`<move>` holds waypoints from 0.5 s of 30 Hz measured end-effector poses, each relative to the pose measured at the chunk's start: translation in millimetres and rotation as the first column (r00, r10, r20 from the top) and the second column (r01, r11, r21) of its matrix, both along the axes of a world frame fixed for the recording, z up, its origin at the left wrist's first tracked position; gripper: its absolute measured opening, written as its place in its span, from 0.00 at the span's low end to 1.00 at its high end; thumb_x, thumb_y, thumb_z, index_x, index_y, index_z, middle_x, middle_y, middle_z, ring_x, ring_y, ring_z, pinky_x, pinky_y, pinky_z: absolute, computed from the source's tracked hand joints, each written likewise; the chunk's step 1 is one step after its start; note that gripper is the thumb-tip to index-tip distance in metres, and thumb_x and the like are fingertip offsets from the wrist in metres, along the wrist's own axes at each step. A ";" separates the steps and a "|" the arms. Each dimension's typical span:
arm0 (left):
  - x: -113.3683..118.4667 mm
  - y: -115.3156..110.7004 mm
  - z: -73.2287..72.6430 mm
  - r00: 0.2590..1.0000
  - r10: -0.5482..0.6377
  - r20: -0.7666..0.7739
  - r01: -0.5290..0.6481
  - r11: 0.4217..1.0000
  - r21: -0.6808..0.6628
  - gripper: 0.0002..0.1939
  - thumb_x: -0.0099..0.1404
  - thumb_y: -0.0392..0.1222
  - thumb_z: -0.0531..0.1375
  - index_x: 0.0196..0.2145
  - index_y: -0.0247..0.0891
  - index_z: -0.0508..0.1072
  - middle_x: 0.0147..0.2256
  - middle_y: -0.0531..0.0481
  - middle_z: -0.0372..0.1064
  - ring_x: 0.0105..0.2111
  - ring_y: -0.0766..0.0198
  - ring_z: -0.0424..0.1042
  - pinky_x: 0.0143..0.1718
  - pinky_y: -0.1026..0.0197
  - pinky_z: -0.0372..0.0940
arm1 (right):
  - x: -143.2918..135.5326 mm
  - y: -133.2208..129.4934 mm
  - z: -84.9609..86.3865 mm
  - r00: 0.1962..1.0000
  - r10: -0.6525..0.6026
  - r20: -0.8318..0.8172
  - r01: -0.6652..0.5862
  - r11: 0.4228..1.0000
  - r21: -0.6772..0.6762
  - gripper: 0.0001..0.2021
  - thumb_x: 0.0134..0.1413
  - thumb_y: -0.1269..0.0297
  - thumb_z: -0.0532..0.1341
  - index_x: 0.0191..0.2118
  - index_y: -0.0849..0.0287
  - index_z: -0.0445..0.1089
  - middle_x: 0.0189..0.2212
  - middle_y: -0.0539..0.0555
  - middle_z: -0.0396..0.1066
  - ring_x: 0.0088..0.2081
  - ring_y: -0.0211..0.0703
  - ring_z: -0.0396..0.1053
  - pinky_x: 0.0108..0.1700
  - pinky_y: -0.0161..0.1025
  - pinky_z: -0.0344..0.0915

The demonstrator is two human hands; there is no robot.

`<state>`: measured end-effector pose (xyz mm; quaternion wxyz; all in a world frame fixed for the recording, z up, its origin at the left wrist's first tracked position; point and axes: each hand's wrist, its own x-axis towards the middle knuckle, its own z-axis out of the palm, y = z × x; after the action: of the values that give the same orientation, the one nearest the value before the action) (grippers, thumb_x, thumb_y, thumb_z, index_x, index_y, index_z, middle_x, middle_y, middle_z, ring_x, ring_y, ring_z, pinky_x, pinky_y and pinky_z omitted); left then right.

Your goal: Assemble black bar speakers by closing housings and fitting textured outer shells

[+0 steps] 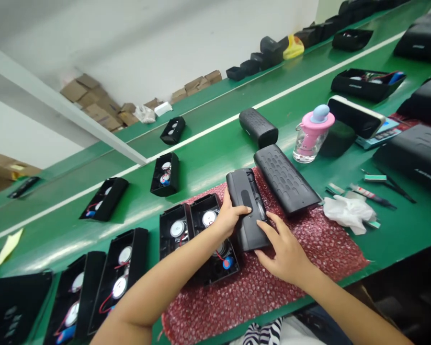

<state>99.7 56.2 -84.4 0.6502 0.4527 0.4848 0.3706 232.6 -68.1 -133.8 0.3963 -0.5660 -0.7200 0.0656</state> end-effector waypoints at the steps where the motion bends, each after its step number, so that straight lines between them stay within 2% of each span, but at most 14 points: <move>1: -0.2 0.1 -0.3 1.000 -0.001 0.001 0.001 1.000 -0.001 0.52 0.41 0.32 0.66 0.63 0.42 0.52 0.42 0.49 0.70 0.38 0.58 0.70 0.40 0.58 0.66 | -0.8 -0.2 0.3 1.000 -0.006 0.005 0.006 1.000 -0.004 0.26 0.53 0.65 0.59 0.58 0.65 0.60 0.59 0.72 0.55 0.57 0.66 0.62 0.53 0.59 0.70; 7: 0.5 0.7 -1.7 1.000 -0.015 0.000 0.015 1.000 0.019 0.53 0.42 0.30 0.65 0.65 0.43 0.50 0.42 0.50 0.70 0.38 0.59 0.70 0.40 0.59 0.66 | -8.7 -5.2 1.6 0.999 -0.044 0.009 0.044 0.999 -0.011 0.28 0.51 0.66 0.61 0.59 0.65 0.60 0.60 0.73 0.55 0.57 0.68 0.63 0.52 0.59 0.70; 10: 2.0 -0.3 -0.7 0.999 -0.016 -0.030 0.017 1.000 0.019 0.54 0.43 0.31 0.66 0.65 0.43 0.49 0.43 0.49 0.71 0.38 0.59 0.71 0.42 0.58 0.67 | -17.8 -8.3 -0.6 0.991 -0.130 -0.024 0.129 0.989 -0.067 0.33 0.48 0.63 0.65 0.61 0.64 0.59 0.61 0.75 0.53 0.58 0.71 0.63 0.51 0.60 0.70; 13: 2.7 -2.4 1.4 0.996 -0.062 -0.069 0.064 0.997 0.035 0.55 0.47 0.35 0.68 0.67 0.44 0.45 0.50 0.45 0.69 0.44 0.56 0.71 0.47 0.55 0.67 | -23.8 -6.5 -10.0 0.962 -0.226 -0.151 0.207 0.969 -0.134 0.39 0.40 0.56 0.72 0.59 0.63 0.62 0.60 0.75 0.55 0.56 0.71 0.65 0.48 0.60 0.72; 15: 2.0 -2.8 2.6 0.986 -0.115 -0.124 0.121 0.992 0.046 0.55 0.50 0.40 0.69 0.68 0.44 0.42 0.56 0.42 0.64 0.52 0.53 0.68 0.54 0.53 0.64 | -23.0 -1.8 -19.9 0.921 -0.238 -0.309 0.205 0.969 -0.135 0.38 0.37 0.54 0.74 0.56 0.59 0.65 0.59 0.70 0.60 0.55 0.67 0.67 0.49 0.59 0.72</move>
<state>101.7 53.3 -81.9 0.6280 0.5195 0.4857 0.3159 209.6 -69.9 -153.7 0.4848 -0.6446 -0.5723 0.1483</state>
